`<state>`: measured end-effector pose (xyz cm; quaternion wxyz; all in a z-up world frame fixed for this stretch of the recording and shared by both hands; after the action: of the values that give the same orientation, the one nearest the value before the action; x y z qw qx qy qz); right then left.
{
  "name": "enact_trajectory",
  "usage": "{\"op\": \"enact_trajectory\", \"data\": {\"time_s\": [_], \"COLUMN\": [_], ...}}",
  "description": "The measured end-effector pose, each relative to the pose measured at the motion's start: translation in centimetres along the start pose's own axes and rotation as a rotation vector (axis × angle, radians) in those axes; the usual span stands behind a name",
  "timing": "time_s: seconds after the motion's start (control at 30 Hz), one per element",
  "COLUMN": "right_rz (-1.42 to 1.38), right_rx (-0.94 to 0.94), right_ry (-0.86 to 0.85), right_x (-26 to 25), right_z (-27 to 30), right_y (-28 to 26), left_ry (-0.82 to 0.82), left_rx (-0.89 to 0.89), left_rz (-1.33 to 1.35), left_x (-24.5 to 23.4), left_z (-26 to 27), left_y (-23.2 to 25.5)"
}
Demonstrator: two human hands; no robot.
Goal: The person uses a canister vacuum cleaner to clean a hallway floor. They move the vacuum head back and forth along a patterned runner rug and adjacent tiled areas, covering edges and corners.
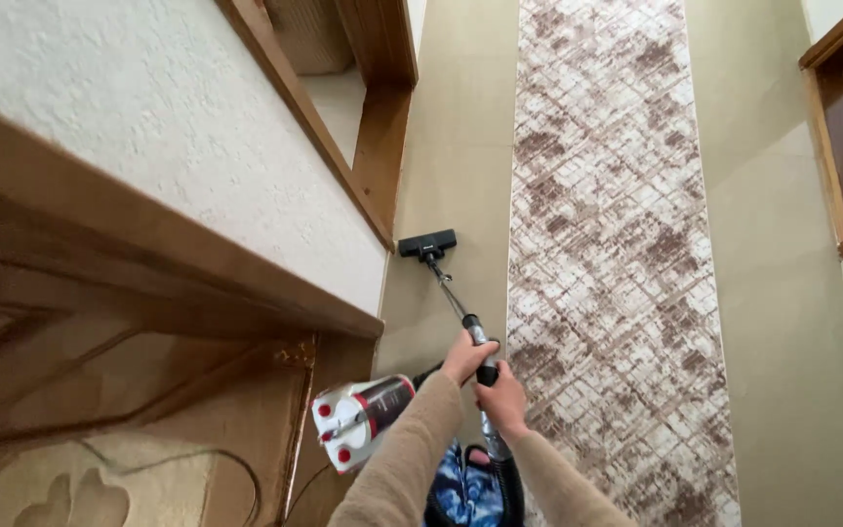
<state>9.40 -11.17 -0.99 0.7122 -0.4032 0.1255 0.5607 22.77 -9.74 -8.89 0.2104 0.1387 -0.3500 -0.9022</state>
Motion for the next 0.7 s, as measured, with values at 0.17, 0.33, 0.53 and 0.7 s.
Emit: {"op": "enact_trajectory", "data": {"time_s": [0.17, 0.33, 0.53, 0.7], "right_rz": [-0.227, -0.207, -0.151, -0.208], "right_rx": [-0.007, -0.033, -0.060, -0.091], "right_ry": [0.021, 0.000, 0.100, 0.147], "right_x": [4.4, 6.2, 7.9, 7.3], "right_z": [-6.6, -10.3, -17.3, -21.7], "right_y": [-1.7, -6.6, -11.9, -15.7], "left_ry": [-0.047, -0.089, -0.053, -0.039], "left_rx": [0.046, 0.037, 0.064, 0.092], "left_rz": [0.107, 0.052, 0.199, 0.275], "left_x": [-3.2, -6.5, -10.3, -13.1], "left_z": [-1.7, -6.7, -8.1, -1.2], "left_y": [1.9, -0.4, 1.2, 8.4]}}
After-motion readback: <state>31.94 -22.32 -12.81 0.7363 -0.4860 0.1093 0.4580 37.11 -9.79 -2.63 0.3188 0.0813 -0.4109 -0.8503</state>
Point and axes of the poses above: each hand's wrist, its own z-axis away from the middle knuckle, its own x-axis out of the palm, y = z × x, the point moved 10 cm from there along -z, towards the middle knuckle, and after that the axes turned 14 degrees about z, right-handed, at the moved point
